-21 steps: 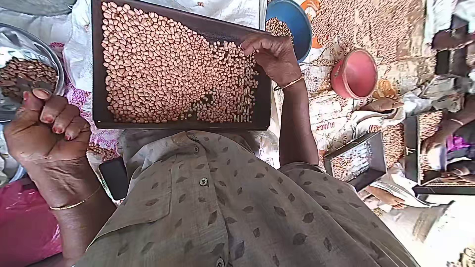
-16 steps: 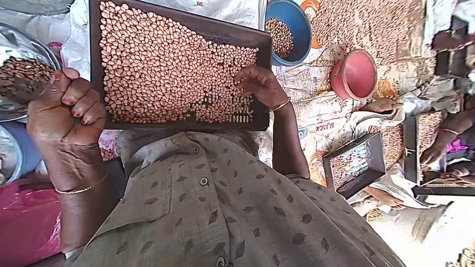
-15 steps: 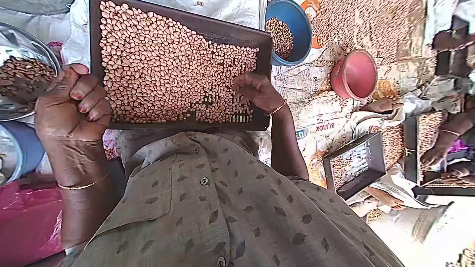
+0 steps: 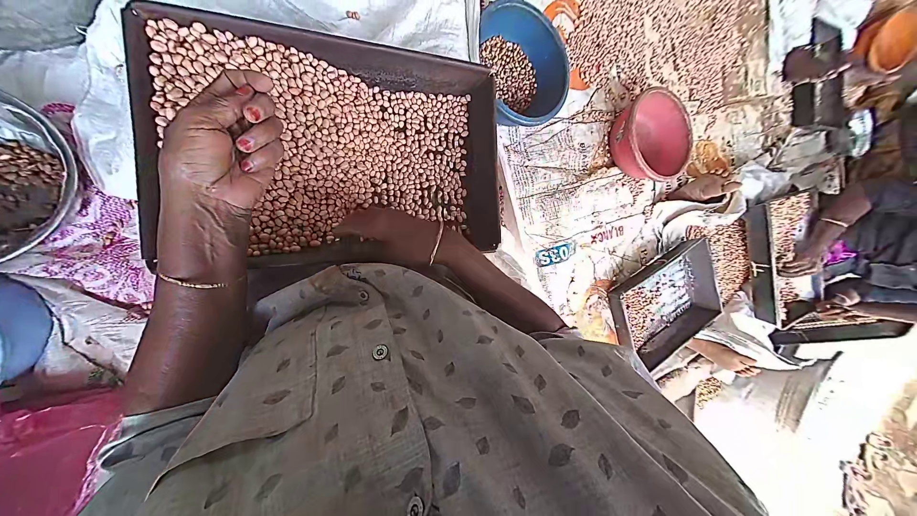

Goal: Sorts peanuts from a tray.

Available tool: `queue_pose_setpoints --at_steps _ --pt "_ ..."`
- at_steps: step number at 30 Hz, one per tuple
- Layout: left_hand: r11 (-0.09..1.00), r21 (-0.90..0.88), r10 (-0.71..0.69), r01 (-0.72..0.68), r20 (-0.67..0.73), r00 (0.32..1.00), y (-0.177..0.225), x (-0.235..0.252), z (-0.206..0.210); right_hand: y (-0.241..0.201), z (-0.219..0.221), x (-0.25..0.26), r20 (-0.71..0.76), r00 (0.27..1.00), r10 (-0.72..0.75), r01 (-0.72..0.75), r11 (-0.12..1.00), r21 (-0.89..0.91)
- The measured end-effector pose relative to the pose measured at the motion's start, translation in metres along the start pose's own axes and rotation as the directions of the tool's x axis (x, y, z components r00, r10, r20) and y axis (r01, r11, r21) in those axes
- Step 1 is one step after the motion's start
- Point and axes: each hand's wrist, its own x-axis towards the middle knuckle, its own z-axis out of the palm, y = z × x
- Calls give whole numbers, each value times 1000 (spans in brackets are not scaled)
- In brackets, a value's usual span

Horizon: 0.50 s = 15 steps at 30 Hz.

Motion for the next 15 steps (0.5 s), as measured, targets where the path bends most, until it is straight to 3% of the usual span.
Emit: queue_pose_setpoints --at_steps 1,3,6,9,11,15 --pt "1000 8 -5 5 -4 1000 1 3 0 6 9 -3 4 999 -46 47 996 -71" --pt "1000 15 -14 14 -17 1000 4 8 -2 12 3 -21 -32 999 -11 10 999 -48" --pt "1000 8 -10 11 -36 999 11 18 -6 19 -31 -63 -103 964 245 -251 966 -56" --pt "1000 -12 -12 11 -36 999 15 30 3 26 -60 -95 -374 837 399 -463 881 -97" --pt "999 -37 -26 26 -4 1000 13 40 10 32 -69 -100 -510 760 402 -521 847 -109" --pt "996 9 -93 93 32 995 -2 49 20 40 -59 -76 -532 753 387 -573 784 -240"
